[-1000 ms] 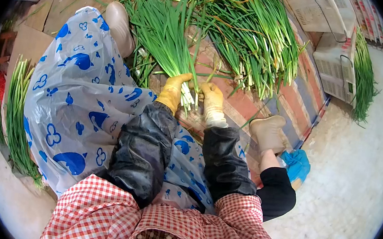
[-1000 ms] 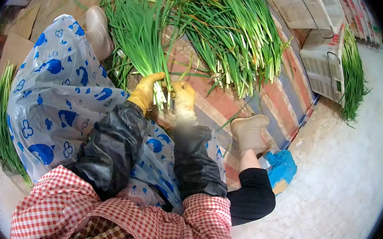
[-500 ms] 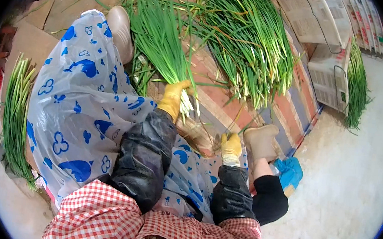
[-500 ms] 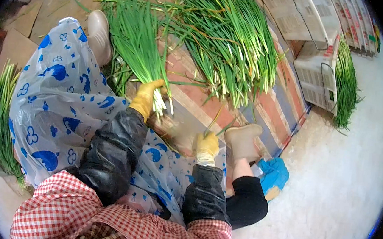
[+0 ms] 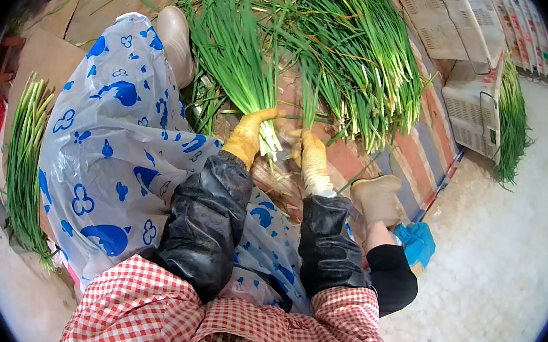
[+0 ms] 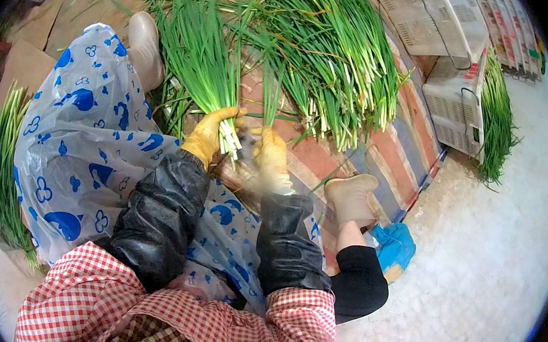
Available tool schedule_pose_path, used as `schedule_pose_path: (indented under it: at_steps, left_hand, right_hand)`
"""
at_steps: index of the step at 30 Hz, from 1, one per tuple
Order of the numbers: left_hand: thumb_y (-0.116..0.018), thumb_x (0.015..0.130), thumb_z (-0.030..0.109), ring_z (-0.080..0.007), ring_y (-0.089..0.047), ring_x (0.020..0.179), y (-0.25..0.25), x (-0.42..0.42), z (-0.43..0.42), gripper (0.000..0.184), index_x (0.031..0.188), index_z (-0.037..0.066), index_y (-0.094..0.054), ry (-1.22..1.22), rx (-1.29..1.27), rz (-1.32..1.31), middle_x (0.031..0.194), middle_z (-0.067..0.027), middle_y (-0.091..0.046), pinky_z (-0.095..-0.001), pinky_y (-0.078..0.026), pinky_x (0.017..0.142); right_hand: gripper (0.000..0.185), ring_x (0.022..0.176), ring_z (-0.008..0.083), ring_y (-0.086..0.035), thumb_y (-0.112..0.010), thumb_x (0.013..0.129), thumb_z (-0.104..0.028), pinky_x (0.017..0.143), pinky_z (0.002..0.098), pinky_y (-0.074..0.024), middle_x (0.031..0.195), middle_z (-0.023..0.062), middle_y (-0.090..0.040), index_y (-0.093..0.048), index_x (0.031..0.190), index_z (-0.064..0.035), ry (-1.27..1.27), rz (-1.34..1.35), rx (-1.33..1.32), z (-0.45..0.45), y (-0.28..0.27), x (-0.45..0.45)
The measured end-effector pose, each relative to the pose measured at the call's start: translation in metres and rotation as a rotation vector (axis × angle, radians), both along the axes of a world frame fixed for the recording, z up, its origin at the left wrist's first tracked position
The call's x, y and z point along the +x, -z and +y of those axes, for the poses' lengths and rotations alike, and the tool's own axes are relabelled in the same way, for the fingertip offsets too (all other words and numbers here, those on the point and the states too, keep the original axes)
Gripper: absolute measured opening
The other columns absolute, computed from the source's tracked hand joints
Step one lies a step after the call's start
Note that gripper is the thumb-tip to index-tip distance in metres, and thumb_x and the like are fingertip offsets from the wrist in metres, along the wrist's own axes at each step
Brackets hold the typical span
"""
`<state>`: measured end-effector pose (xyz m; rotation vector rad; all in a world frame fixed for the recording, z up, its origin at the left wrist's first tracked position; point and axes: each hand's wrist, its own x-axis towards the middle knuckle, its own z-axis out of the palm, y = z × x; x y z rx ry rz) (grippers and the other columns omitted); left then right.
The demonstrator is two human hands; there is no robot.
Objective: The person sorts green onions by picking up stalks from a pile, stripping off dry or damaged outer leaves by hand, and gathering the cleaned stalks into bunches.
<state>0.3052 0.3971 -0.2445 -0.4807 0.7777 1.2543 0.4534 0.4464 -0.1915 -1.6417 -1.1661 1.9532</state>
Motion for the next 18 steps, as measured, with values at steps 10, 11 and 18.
schedule_pose_path:
  at_steps: [10,11,18]
  left_hand:
    - [-0.066,0.079,0.018,-0.0219,-0.062,0.071,-0.006,0.024,-0.001,0.023,0.093,0.000,-0.062,0.059,0.022,0.108,0.084,-0.0101,-0.064,-0.0321,-0.053,0.065]
    - [-0.066,0.078,0.017,-0.0216,-0.062,0.068,-0.004,0.025,0.000,0.020,0.090,0.001,-0.063,0.063,-0.012,0.126,0.081,-0.0098,-0.065,-0.0319,-0.052,0.064]
    - [-0.067,0.075,0.017,-0.0214,-0.058,0.055,-0.008,0.040,0.007,0.015,0.081,0.003,-0.063,-0.021,-0.109,0.235,0.067,-0.0075,-0.062,-0.0327,-0.048,0.050]
  right_hand:
    - [0.030,0.052,0.0120,-0.052,-0.048,0.092,-0.027,0.045,0.0253,-0.0411,0.069,0.0047,-0.059,-0.062,0.093,-0.0010,-0.274,-0.289,0.022,-0.025,-0.009,-0.016]
    - [0.030,0.052,0.0120,-0.052,-0.048,0.092,-0.027,0.045,0.0253,-0.0411,0.069,0.0047,-0.059,-0.062,0.093,-0.0010,-0.271,-0.290,0.027,-0.027,-0.007,-0.012]
    - [0.026,0.067,0.0155,-0.057,-0.050,0.091,-0.023,0.059,0.0296,-0.0486,0.082,0.0067,-0.062,-0.061,0.089,0.0004,0.402,-0.030,0.047,-0.051,0.052,0.002]
